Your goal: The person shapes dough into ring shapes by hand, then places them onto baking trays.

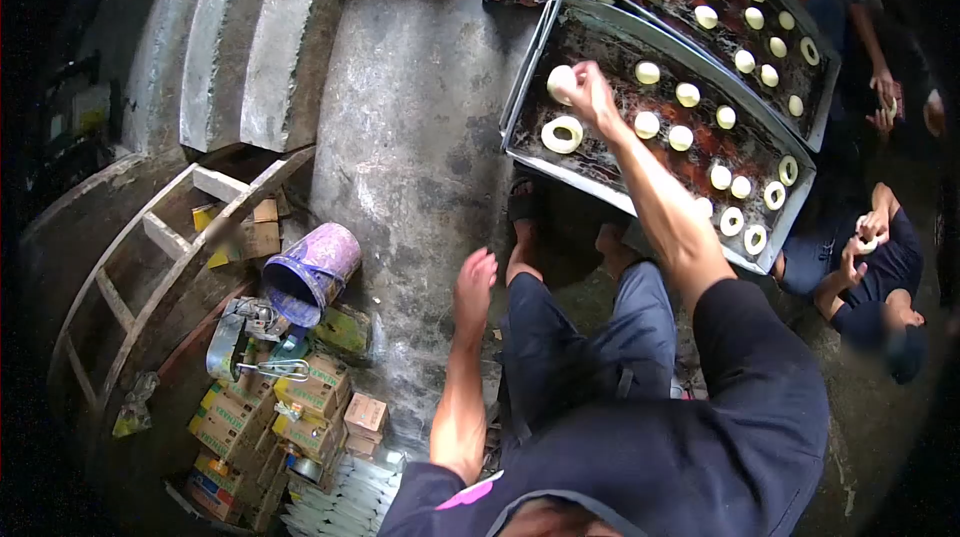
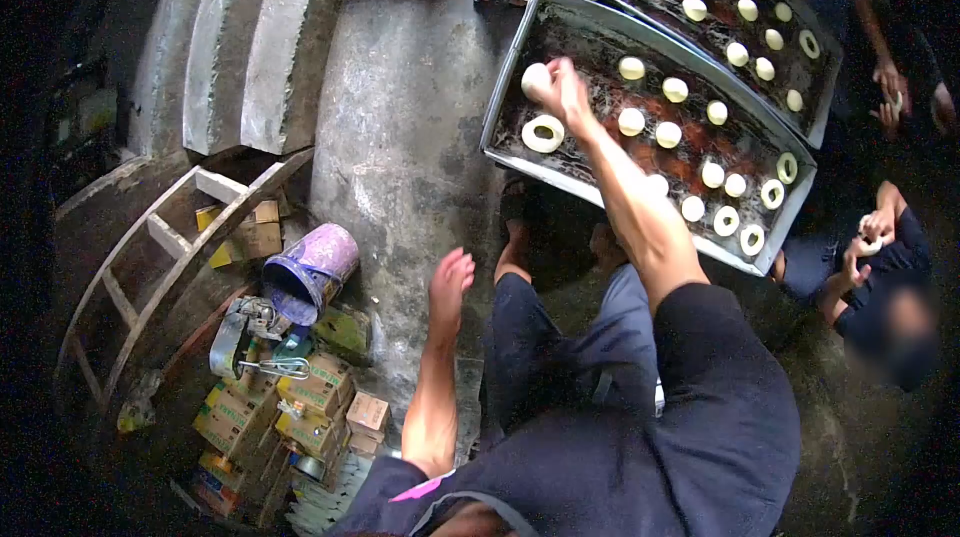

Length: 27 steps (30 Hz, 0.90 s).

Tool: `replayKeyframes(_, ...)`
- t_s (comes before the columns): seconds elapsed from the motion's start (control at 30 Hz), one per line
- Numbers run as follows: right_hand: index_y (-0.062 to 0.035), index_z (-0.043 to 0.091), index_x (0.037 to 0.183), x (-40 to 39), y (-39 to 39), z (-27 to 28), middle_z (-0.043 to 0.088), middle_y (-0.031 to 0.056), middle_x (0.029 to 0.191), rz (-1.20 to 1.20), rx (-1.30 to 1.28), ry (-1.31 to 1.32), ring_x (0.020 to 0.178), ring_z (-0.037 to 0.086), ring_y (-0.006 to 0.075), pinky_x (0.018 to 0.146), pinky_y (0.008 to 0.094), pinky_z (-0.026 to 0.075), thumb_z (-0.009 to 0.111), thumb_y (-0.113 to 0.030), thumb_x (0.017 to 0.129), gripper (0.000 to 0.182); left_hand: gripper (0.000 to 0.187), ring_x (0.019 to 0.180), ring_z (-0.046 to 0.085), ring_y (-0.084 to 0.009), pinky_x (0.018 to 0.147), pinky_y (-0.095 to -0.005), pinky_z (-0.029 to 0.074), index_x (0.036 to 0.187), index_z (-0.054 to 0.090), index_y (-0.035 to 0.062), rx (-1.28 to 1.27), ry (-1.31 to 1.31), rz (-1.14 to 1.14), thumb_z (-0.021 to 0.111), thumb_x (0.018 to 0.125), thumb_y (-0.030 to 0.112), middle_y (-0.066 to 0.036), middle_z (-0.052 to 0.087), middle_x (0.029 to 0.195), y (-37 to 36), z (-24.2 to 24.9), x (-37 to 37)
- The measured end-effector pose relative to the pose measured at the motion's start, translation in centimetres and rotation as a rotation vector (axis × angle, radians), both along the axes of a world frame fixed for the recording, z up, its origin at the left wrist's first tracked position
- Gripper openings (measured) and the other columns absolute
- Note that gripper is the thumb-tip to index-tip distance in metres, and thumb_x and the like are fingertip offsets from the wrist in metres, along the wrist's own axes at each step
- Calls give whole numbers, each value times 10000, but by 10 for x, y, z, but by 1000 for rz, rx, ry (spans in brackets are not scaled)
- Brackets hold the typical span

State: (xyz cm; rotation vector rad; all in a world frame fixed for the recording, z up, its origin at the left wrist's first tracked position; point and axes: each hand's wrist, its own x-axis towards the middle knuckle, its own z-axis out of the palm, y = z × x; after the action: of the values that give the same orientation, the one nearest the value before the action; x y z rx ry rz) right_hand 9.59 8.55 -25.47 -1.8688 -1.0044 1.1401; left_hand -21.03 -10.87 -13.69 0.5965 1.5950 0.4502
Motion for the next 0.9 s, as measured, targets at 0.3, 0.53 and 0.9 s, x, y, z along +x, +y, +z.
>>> replayKeyframes(0.3,17,405,1194,4,-212,272,589,104,939,-198,-106,693,874,590,147,767,268,478,615,-49,805,446,467,883,581,-137,765,-263,486,1296,390,7,172,-554,-298,565,874,101,-90,592,1022,34,119,164)
replayKeyframes(0.53,-15,483,1094,62,-242,346,517,7,755,-335,225,156,659,496,93,578,244,428,584,6,688,419,542,999,519,-138,861,-258,419,1251,385,-10,359,-533,-693,482,718,-16,-85,540,1054,-15,190,237)
replayKeyframes(0.9,18,514,986,76,-257,367,610,84,839,-443,292,423,699,582,115,622,243,478,641,-63,747,283,232,575,474,-53,447,-209,374,1018,551,11,104,-844,-815,556,880,197,17,516,674,1,243,227)
